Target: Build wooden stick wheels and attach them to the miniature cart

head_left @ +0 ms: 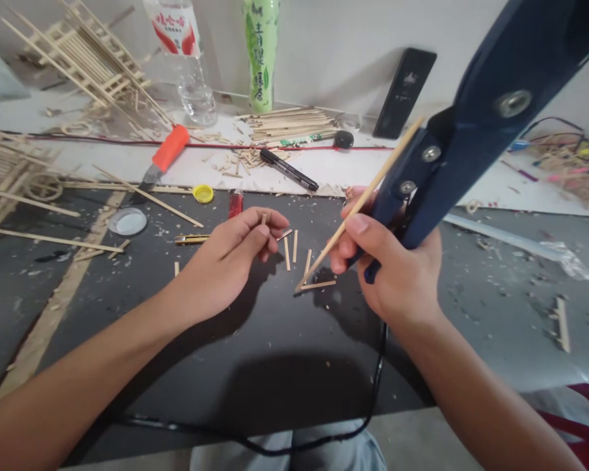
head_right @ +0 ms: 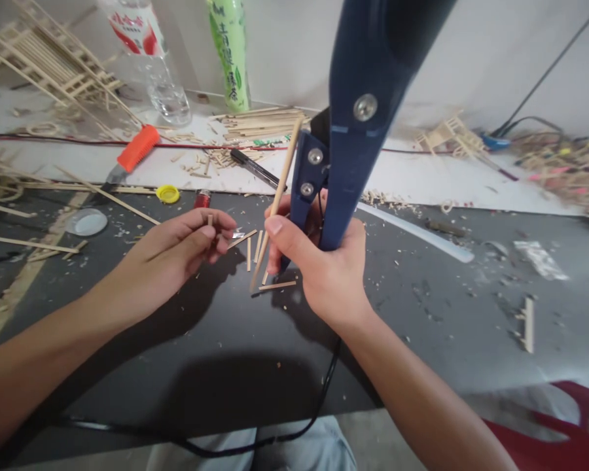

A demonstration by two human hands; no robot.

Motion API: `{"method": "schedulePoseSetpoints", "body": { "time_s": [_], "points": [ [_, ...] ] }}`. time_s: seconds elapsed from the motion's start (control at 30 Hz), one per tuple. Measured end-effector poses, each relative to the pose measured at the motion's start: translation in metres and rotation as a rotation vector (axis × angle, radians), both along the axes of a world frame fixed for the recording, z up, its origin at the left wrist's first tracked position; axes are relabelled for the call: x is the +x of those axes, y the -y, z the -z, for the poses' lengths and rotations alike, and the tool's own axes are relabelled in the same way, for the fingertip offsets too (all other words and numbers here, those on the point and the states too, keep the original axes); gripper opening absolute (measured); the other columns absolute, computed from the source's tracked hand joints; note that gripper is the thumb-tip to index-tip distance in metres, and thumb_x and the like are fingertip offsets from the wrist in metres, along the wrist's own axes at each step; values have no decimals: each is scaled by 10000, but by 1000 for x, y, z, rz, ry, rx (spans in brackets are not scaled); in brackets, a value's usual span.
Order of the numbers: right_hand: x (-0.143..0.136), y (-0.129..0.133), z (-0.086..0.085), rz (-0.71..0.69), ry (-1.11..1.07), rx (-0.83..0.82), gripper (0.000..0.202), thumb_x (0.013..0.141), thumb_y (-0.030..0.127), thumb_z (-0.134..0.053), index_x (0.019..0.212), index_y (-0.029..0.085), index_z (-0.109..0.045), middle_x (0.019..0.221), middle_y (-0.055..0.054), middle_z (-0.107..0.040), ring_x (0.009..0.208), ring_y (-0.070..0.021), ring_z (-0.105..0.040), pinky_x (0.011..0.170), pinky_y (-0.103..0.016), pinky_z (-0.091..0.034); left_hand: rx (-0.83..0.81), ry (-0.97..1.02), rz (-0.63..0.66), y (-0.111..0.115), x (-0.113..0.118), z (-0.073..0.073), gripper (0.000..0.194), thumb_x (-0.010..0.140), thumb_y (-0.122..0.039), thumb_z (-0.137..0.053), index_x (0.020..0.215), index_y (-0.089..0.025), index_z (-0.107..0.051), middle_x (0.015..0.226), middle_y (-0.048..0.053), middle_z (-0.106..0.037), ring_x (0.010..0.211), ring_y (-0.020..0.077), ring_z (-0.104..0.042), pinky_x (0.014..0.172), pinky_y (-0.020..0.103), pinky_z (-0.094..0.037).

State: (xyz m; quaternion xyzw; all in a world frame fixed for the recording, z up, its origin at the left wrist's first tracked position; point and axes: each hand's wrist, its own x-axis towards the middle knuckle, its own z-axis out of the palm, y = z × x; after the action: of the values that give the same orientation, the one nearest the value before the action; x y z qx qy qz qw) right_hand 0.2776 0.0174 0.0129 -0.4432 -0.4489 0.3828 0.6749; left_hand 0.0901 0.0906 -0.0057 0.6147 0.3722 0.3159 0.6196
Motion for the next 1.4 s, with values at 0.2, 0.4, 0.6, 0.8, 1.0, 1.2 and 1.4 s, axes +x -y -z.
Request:
{"method": "schedulePoseSetpoints", "body": {
  "time_s": [0.2, 0.4, 0.6, 0.8, 1.0, 1.2, 1.4],
  "points": [
    [-1, -1, 2, 2, 3, 9, 62, 877, 226, -794, 877, 218, -733, 633, 53, -620, 499, -117, -601, 498, -275, -536, 200, -181, 42, 1, -5, -3, 333, 982, -423, -677, 1254, -245, -752, 920, 5, -782, 850, 147, -724, 798, 252, -532],
    [-2, -5, 2, 6, 51, 46, 57, 882, 195, -761, 863, 216, -711, 615, 68, -642, 470, -112, -612, 503, -274, -532, 174, -140, 27, 9, 2, 2, 250, 880, -381, -792, 1092, -252, -823, 951, 0, -828, 871, 178, -760, 804, 261, -574],
    [-6, -3, 3, 1, 103, 20, 119, 861, 261, -796, 855, 212, -688, 629, 67, -639, 470, -119, -624, 501, -286, -549, 50, -79, 125, 14, 5, 9, 202, 846, -332, -801, 975, -183, -840, 949, 39, -838, 902, 228, -769, 832, 306, -592],
    [-10, -1, 3, 8, 175, 7, 232, 822, 378, -856, 825, 218, -688, 613, 61, -642, 471, -122, -633, 512, -285, -567, 112, -124, 192, 10, 5, 14, 151, 835, -290, -790, 938, -194, -843, 933, 22, -835, 891, 216, -761, 830, 294, -565],
    [-9, 0, 3, -42, 187, 32, 187, 850, 344, -845, 835, 218, -708, 636, 58, -654, 494, -117, -652, 517, -268, -569, 120, -163, 226, 8, 4, 17, 135, 835, -303, -779, 879, -184, -825, 870, 12, -819, 816, 192, -742, 752, 267, -531],
    [-9, 0, 7, -47, 211, 37, 203, 848, 385, -843, 848, 231, -710, 613, 55, -663, 489, -132, -655, 520, -287, -577, 133, -178, 188, 10, 5, 16, 136, 820, -301, -786, 846, -173, -822, 807, 14, -804, 772, 182, -722, 722, 262, -510],
    [-9, -1, 6, -60, 194, 49, 193, 837, 373, -849, 831, 238, -712, 646, 52, -666, 486, -128, -648, 511, -290, -570, 136, -189, 183, 12, 4, 16, 146, 822, -304, -780, 875, -178, -833, 825, 19, -814, 788, 191, -726, 733, 268, -521]
  ]
}}
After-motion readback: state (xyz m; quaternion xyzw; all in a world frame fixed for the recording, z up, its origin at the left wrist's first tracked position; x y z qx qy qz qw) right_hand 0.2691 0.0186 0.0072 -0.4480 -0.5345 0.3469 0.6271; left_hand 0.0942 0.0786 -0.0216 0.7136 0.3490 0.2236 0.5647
